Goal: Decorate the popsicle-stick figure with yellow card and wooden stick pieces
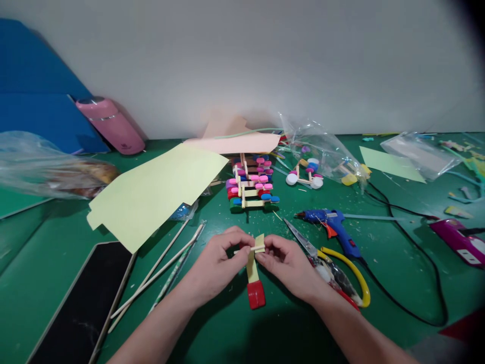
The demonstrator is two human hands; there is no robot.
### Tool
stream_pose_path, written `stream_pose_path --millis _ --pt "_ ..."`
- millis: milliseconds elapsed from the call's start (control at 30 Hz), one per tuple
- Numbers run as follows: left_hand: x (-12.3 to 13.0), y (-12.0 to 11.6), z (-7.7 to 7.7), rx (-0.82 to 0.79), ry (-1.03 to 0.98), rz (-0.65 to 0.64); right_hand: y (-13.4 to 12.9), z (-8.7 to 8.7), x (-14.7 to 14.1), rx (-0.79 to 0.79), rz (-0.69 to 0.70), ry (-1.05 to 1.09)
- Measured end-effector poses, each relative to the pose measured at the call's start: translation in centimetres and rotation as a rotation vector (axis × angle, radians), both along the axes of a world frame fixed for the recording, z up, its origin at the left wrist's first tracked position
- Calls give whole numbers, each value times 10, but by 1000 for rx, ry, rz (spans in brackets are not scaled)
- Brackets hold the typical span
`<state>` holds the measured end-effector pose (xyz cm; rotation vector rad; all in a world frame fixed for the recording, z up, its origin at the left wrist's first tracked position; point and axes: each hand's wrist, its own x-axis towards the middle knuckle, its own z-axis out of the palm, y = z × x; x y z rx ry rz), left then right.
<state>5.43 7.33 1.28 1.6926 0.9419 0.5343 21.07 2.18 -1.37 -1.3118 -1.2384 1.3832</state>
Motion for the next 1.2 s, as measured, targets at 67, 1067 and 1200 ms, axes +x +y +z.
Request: stream_pose_path --millis 67,1067,1200 --pt "0 0 1 1 6 0 0 -2 0 -12 4 53" --pt "2 5 2 13 34 -30 1 -4 4 28 -142 83" --pt "2 4 2 19 39 -24 1 -5 3 51 -163 39"
